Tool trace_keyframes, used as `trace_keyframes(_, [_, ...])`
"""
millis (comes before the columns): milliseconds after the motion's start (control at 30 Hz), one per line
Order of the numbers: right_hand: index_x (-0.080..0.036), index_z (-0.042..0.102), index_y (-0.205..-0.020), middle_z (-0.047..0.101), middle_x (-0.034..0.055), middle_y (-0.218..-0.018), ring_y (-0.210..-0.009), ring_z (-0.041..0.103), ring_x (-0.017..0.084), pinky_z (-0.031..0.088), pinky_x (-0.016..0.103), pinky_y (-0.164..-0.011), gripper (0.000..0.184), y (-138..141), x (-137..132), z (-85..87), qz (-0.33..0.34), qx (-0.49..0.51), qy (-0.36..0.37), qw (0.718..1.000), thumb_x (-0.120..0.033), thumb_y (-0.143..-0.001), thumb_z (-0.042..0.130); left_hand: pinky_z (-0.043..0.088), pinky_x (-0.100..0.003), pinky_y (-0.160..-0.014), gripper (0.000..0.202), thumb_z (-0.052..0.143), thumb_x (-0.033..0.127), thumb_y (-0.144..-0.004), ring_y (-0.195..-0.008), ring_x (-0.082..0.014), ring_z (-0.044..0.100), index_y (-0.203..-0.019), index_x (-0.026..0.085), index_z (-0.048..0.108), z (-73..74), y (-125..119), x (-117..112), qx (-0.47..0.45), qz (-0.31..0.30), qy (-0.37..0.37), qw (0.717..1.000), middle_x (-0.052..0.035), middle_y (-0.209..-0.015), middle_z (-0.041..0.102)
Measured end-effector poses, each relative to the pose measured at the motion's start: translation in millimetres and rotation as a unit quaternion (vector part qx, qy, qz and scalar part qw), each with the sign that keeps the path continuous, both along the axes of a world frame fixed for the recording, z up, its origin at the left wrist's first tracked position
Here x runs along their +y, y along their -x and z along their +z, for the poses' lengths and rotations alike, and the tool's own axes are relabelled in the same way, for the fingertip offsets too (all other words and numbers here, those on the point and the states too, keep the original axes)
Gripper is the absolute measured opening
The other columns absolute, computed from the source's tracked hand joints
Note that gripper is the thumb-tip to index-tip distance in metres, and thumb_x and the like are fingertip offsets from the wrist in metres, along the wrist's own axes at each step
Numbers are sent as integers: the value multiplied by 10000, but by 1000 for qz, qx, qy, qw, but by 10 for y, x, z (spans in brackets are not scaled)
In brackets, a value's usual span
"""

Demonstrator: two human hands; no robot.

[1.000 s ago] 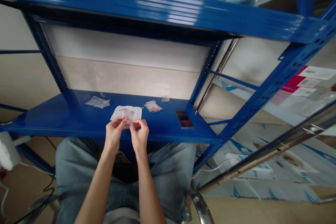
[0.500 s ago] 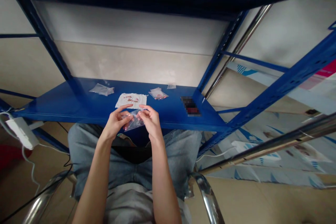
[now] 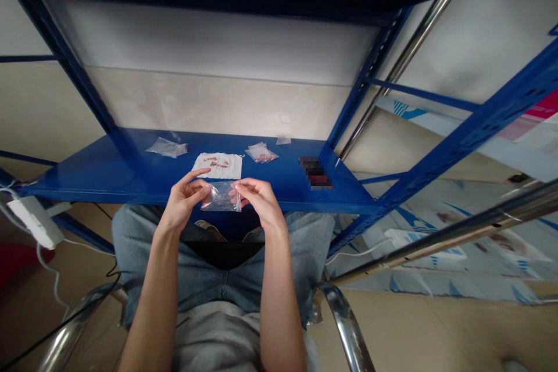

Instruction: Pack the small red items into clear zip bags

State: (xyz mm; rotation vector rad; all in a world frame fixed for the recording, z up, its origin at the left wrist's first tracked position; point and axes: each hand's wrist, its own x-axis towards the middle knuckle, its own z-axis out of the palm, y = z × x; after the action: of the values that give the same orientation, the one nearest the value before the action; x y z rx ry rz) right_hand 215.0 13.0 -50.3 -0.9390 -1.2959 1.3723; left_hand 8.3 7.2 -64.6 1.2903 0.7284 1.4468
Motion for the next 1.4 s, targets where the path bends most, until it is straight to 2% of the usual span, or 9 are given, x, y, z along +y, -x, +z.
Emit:
trace_keyframes(233, [-143,758,-865,737,71,-800,-640,645,137,487,235,-574,313,-71,-18,11,97,-15,3,995,-448,-795,761,432,-216,-516,561,762,323,-803,-583,-104,545,-1318,194,581,-44,43,39,24,19,-4,1000,-20,-807,661])
trace_keyframes(367, [-156,741,-809,705,41,-724,-568,596,119,460,230,-535,333,24,37,-32,35,18,-2,999,-475,-734,799,488,-248,-644,413,748,327,-807,-790,-160,631,-1192,208,661,22,42,46,93,158,-42,982,-75,-1017,695])
trace_keyframes(433, [-158,725,-766,679,28,-680,-543,573,113,449,229,-520,346,102,53,-43,6,20,-11,1000,-490,-714,808,488,-252,-678,299,718,344,-838,-866,-183,644,-1106,215,687,116,18,-5,131,189,-64,971,-78,-1051,701])
trace_keyframes(600, [-176,613,-624,582,-10,-561,-496,497,104,405,227,-482,393,325,29,-42,-25,14,-41,999,-513,-728,785,479,-269,-651,239,671,415,-882,-731,-180,634,-811,187,669,279,-133,-160,222,42,-76,971,-48,-780,681])
trace_keyframes(733, [-187,535,-593,545,-30,-534,-460,460,87,361,213,-444,423,430,3,-57,-59,21,-55,996,-499,-737,781,415,-234,-538,332,706,442,-850,-591,-138,565,-692,185,568,210,-226,-145,203,35,-53,977,-10,-646,604])
trace_keyframes(833, [-181,616,-673,575,-19,-555,-448,478,89,386,212,-431,361,424,-7,-57,-10,33,-48,998,-501,-783,741,430,-231,-546,313,720,423,-841,-593,-138,587,-722,189,548,170,-203,-110,197,8,-39,980,-7,-658,618])
trace_keyframes(1033, [-182,736,-850,695,34,-758,-629,627,147,494,233,-500,291,346,2,-36,52,36,-38,997,-435,-722,799,495,-250,-611,258,721,404,-839,-695,-170,655,-807,194,573,205,-49,-126,184,8,-40,982,-31,-749,677])
trace_keyframes(1200, [-171,751,-842,695,38,-716,-617,622,141,482,224,-511,276,327,33,-70,29,13,-43,999,-435,-764,766,508,-262,-662,215,645,400,-897,-731,-173,665,-875,191,598,226,-59,-154,215,9,-50,975,-39,-791,692])
trace_keyframes(1400, [-163,743,-859,728,49,-776,-610,627,137,466,223,-511,281,305,42,-89,-1,-4,-58,998,-422,-754,775,501,-253,-698,189,591,387,-921,-817,-194,696,-912,206,646,293,-118,-204,359,60,-70,929,-51,-896,738])
